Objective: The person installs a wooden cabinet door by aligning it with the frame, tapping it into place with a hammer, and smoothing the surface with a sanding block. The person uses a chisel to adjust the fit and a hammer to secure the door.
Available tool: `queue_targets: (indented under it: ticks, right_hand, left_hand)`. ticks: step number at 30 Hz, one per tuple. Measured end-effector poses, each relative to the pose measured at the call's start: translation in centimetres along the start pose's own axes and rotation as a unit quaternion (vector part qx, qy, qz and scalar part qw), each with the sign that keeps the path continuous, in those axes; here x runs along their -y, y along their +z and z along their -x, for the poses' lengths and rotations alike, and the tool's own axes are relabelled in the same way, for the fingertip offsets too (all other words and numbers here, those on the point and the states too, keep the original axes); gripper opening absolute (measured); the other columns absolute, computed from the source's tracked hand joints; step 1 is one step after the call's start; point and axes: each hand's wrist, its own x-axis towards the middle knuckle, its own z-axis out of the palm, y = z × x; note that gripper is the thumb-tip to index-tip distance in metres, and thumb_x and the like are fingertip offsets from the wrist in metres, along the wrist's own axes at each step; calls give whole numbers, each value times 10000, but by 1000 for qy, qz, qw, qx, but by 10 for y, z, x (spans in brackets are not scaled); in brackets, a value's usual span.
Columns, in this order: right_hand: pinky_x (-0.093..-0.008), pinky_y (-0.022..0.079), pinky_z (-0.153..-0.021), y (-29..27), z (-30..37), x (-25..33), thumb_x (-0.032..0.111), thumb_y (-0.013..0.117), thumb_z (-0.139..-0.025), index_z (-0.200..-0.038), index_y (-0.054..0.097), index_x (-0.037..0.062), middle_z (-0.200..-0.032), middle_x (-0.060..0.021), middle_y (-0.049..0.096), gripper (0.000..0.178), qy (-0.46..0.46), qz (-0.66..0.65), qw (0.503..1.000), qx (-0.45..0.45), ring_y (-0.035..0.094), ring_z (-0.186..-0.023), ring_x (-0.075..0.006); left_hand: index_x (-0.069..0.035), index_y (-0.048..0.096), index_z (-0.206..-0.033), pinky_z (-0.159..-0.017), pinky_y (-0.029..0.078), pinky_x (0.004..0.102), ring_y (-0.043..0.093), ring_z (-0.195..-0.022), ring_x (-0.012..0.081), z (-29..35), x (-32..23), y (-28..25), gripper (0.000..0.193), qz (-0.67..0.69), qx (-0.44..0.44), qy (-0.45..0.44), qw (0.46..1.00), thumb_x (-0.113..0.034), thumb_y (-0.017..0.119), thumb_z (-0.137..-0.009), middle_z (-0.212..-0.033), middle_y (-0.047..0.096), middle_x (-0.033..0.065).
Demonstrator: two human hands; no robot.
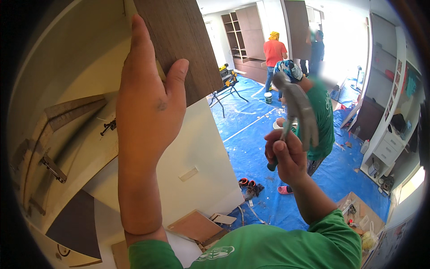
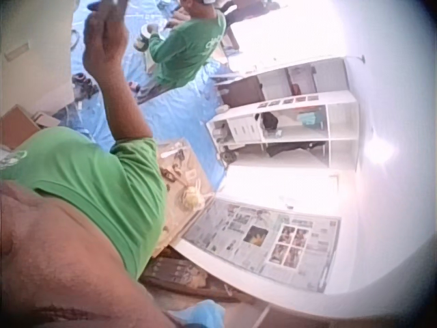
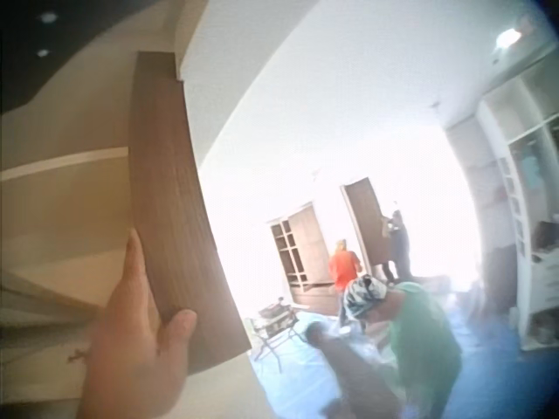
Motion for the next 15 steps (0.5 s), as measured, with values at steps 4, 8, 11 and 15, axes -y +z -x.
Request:
queue_targets:
  ticks: [4,8,11,15]
  right_hand:
    - [-228,359,-546,16,-10,14,297,480,-1088,-1105,586,9,-708,35,496,307,45,-10,997,61,431,-588,-46]
    - [-232,337,-533,28,-13,17,319,454,-1095,-1046,582,13,-684,29,486,335,34,2,996,81,422,-586,-44]
    - [-232,323,-527,30,-20,10,333,444,-1098,-1007,570,18,-671,26,479,351,75,41,994,73,417,-585,-42]
    - [-214,278,-425,37,-27,23,458,407,-1088,-946,548,28,-613,27,435,475,36,20,997,60,362,-484,-32]
  left_hand:
    - [0,208,-1587,-1142,376,401,446,-1412,393,-1,-2,5,794,-22,-17,18,999,-383,598,-1010,-1547,402,280]
    - [27,205,-1580,-1147,371,407,439,-1412,406,0,-2,5,789,-36,-24,36,998,-355,596,-1011,-1545,398,286]
    - [39,205,-1576,-1143,377,416,437,-1410,415,0,-1,7,777,-46,-28,43,998,-341,587,-1015,-1547,392,291]
    - [37,206,-1577,-1136,388,428,437,-1408,421,0,3,9,762,-60,-37,54,996,-332,574,-1020,-1550,381,299]
